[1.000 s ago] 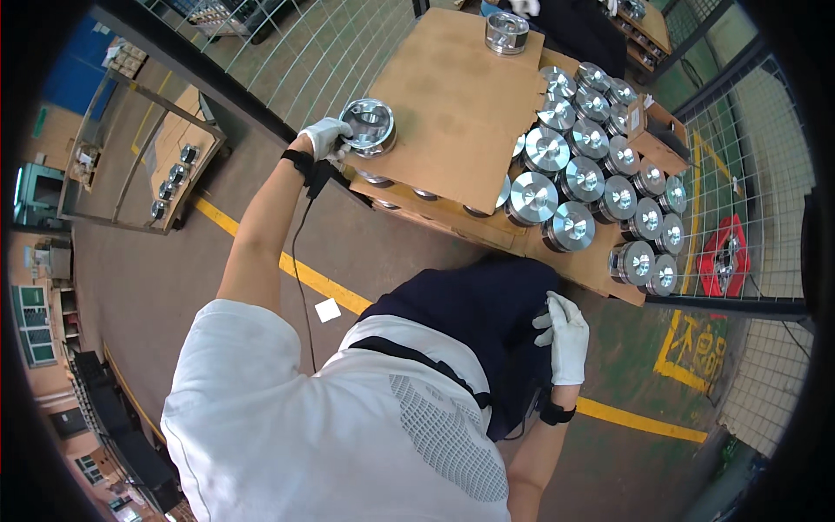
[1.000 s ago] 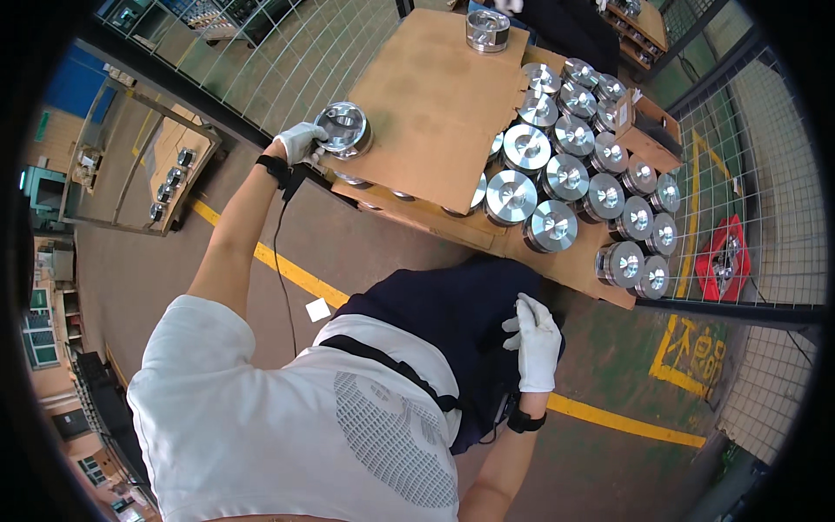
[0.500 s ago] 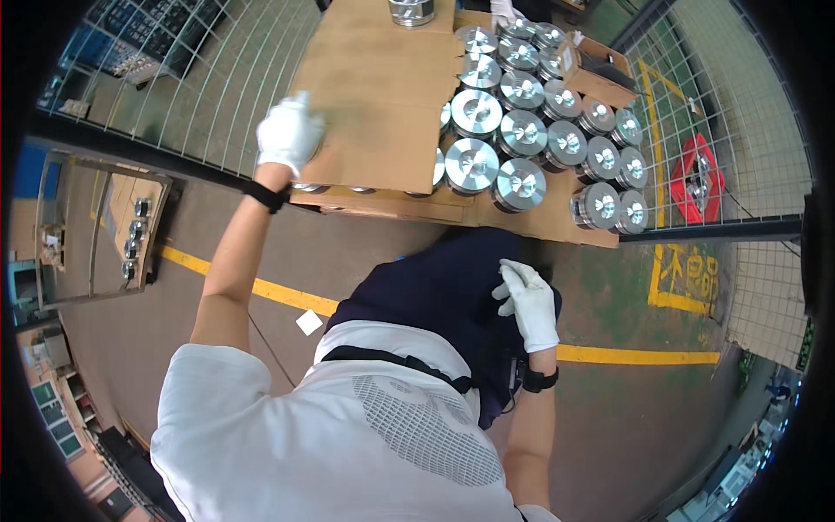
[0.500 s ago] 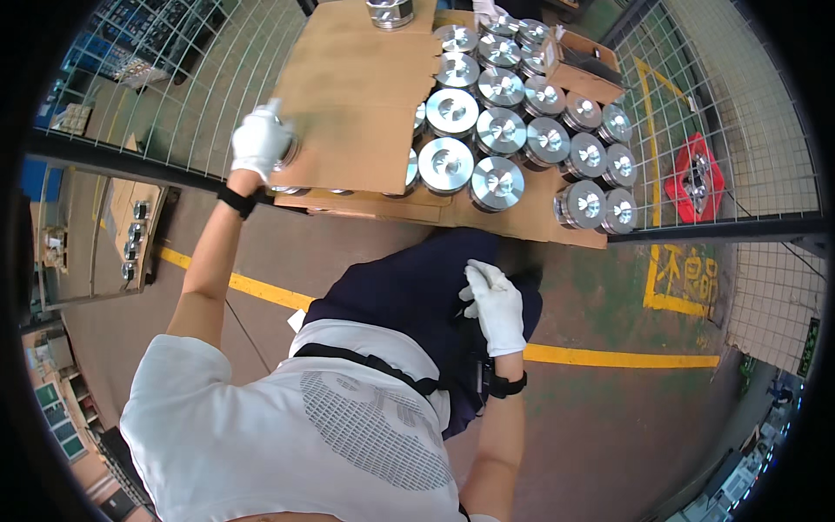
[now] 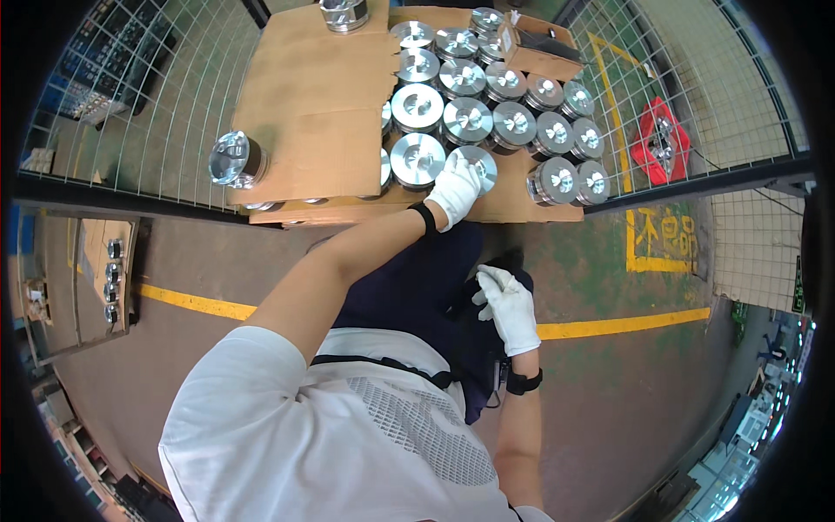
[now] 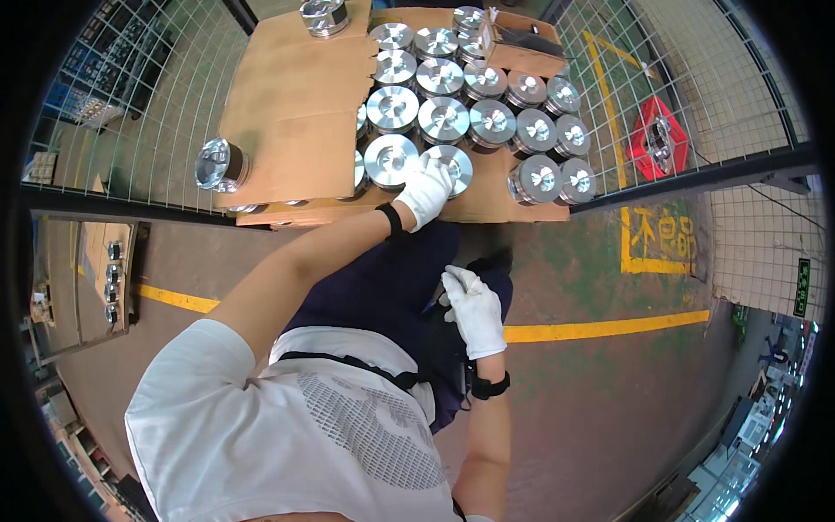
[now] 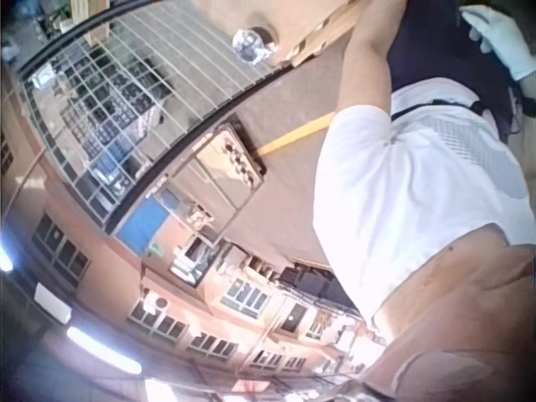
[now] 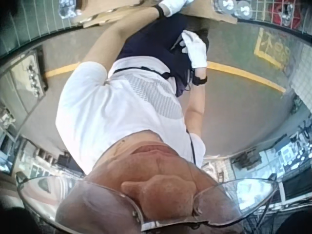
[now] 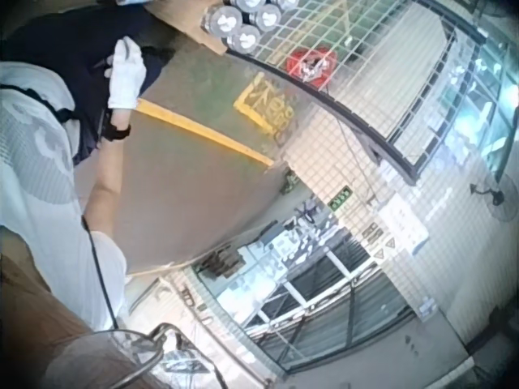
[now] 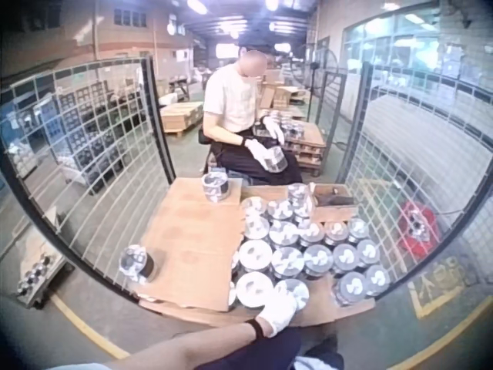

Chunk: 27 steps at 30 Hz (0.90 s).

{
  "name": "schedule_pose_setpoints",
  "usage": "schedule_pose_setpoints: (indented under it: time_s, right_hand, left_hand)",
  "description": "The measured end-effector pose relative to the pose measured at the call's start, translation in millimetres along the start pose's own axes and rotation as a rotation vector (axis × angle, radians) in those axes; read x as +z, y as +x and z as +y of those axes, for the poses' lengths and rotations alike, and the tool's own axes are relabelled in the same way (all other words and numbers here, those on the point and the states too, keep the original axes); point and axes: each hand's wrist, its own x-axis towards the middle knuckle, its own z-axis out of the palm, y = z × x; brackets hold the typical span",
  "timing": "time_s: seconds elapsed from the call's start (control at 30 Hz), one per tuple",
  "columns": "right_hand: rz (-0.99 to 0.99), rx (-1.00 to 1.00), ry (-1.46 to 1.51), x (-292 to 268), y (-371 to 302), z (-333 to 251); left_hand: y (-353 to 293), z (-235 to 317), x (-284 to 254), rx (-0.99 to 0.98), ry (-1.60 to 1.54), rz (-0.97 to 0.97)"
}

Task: Inspecting metal pistons and arranging them on a workbench in a quality control area.

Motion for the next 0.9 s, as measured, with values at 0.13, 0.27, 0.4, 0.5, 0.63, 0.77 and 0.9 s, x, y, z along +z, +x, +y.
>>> schedule_pose_setpoints:
  time_s: [0.13, 0.27, 0.4, 0.5, 0.63, 0.77, 0.9]
  right_hand:
    - [0.032, 0.011, 0.027, -7, -4, 13]
    - [0.047, 0.033, 0.112, -13, -3, 19]
    - [0.137, -0.001, 0.316, -30, 7, 32]
    - [0.221, -0.004, 0.462, -42, 29, 44]
    - [0.156, -0.024, 0.556, -42, 51, 42]
    - [0.003, -0.191, 0.711, -22, 55, 21]
    - [-0.317, -0.102, 1.141, -20, 66, 4]
  left_hand:
    - [7, 3, -10, -0.133, -0.208, -0.009]
    - [9, -8, -27, 0.009, -0.235, -0.074]
    - [-5, -2, -37, 0.105, -0.281, -0.097]
    - [-24, -1, -72, 0.135, -0.408, 0.062]
    - [-49, -2, -114, 0.348, -0.49, 0.207]
    - [-67, -2, -157, 0.484, -0.468, 0.237]
    - [-87, 2, -158, 0.424, -0.628, 0.362]
